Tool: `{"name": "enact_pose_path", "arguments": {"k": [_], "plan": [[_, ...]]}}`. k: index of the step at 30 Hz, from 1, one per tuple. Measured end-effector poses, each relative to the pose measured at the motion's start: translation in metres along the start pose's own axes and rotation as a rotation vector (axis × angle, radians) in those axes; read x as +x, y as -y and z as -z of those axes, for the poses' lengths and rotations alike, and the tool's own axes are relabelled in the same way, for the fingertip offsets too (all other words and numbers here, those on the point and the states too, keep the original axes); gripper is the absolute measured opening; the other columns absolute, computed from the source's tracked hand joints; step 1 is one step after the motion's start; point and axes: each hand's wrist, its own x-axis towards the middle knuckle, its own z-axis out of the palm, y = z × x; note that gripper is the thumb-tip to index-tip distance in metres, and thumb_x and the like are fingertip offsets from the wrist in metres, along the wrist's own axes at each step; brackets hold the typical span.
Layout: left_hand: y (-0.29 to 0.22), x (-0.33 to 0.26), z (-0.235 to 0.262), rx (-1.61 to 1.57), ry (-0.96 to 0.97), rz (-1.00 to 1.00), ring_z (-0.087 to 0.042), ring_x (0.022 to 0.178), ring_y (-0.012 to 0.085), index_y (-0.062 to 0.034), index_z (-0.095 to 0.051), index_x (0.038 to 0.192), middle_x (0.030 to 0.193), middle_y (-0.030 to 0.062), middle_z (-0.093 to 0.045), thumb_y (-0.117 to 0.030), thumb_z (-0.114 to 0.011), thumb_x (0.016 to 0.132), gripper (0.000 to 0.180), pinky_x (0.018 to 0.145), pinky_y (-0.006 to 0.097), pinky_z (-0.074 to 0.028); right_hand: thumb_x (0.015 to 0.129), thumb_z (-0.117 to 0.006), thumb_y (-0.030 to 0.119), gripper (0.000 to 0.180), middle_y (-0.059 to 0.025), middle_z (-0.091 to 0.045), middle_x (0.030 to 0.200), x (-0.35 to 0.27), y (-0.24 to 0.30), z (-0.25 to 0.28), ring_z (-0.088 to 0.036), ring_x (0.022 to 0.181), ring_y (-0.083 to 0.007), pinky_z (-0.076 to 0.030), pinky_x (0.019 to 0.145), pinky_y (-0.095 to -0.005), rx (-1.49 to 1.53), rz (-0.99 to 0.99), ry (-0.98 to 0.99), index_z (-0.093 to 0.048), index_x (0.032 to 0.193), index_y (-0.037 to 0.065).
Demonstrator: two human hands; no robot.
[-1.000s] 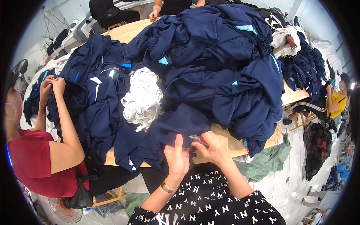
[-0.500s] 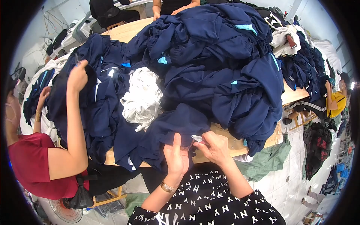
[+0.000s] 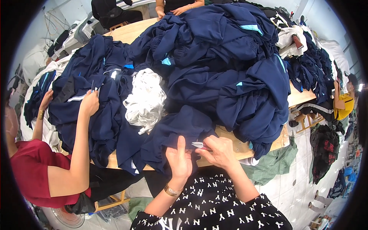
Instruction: Trimming excess threads and loose ends from manufactured blue garments using small snips.
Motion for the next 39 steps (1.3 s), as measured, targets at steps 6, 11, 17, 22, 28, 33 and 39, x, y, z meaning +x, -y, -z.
{"name": "enact_pose_path", "arguments": {"k": [6,11,17,22,28,33,39], "plan": [[-0.002,-0.001,-0.003,-0.001,-0.007,-0.001,-0.055,0.073,0.0076,-0.0039,-0.056,0.087,0.086,0.0004,-0.059,-0.014,-0.054,0.095,0.013,0.063,0.024,-0.048,0.076,-0.071,0.040,0.035,-0.0032,-0.049,0.062,0.002,-0.002,0.003,-0.054,0.052,-0.0219,-0.040,0.049,-0.0318,-0.059,0.060,0.008,-0.054,0.073,0.010],[-0.003,0.000,-0.003,-0.010,-0.006,0.024,-0.057,0.076,0.0091,-0.0032,-0.057,0.090,0.089,0.0018,-0.060,-0.016,-0.055,0.094,0.014,0.065,0.026,-0.049,0.075,-0.072,0.040,0.035,-0.0033,-0.049,0.062,0.002,-0.004,0.001,-0.053,0.052,-0.0216,-0.039,0.048,-0.0317,-0.078,0.082,-0.001,-0.054,0.073,0.009],[-0.003,0.000,0.000,0.032,-0.015,0.036,-0.064,0.080,0.0166,0.0006,-0.056,0.098,0.092,0.0093,-0.065,-0.023,-0.048,0.098,0.025,0.077,0.032,-0.055,0.075,-0.072,0.039,0.035,-0.0035,-0.049,0.062,0.002,-0.003,0.000,-0.053,0.051,-0.0224,-0.039,0.048,-0.0323,-0.042,0.061,-0.018,-0.054,0.074,0.009],[-0.006,0.000,-0.006,0.014,-0.005,0.040,-0.064,0.084,0.0164,0.0008,-0.056,0.102,0.097,0.0092,-0.064,-0.023,-0.046,0.099,0.026,0.077,0.032,-0.054,0.075,-0.072,0.038,0.034,-0.0037,-0.049,0.062,0.001,-0.006,-0.002,-0.053,0.051,-0.0234,-0.040,0.048,-0.0332,-0.003,0.026,-0.030,-0.056,0.074,0.009],[-0.003,0.002,-0.003,0.014,-0.013,0.027,-0.064,0.081,0.0162,0.0014,-0.057,0.099,0.094,0.0089,-0.064,-0.021,-0.046,0.098,0.025,0.074,0.031,-0.055,0.075,-0.072,0.038,0.033,-0.0040,-0.051,0.063,0.002,-0.006,0.000,-0.054,0.050,-0.0234,-0.040,0.047,-0.0335,0.023,0.033,-0.014,-0.056,0.075,0.009],[-0.001,0.001,-0.002,0.044,-0.032,0.004,-0.064,0.074,0.0129,-0.0020,-0.057,0.086,0.084,0.0048,-0.064,-0.017,-0.051,0.097,0.019,0.066,0.027,-0.054,0.075,-0.071,0.038,0.034,-0.0029,-0.050,0.063,0.005,-0.004,0.002,-0.054,0.050,-0.0210,-0.040,0.048,-0.0314,-0.025,0.098,-0.004,-0.055,0.074,0.009],[-0.001,-0.001,0.000,0.077,-0.029,-0.013,-0.056,0.074,0.0071,-0.0046,-0.056,0.094,0.089,0.0000,-0.058,-0.010,-0.055,0.094,0.006,0.062,0.023,-0.048,0.069,-0.076,0.033,0.033,-0.0026,-0.051,0.060,0.009,-0.003,0.004,-0.052,0.049,-0.0219,-0.038,0.047,-0.0316,-0.105,0.168,-0.027,-0.053,0.068,0.009]]}}
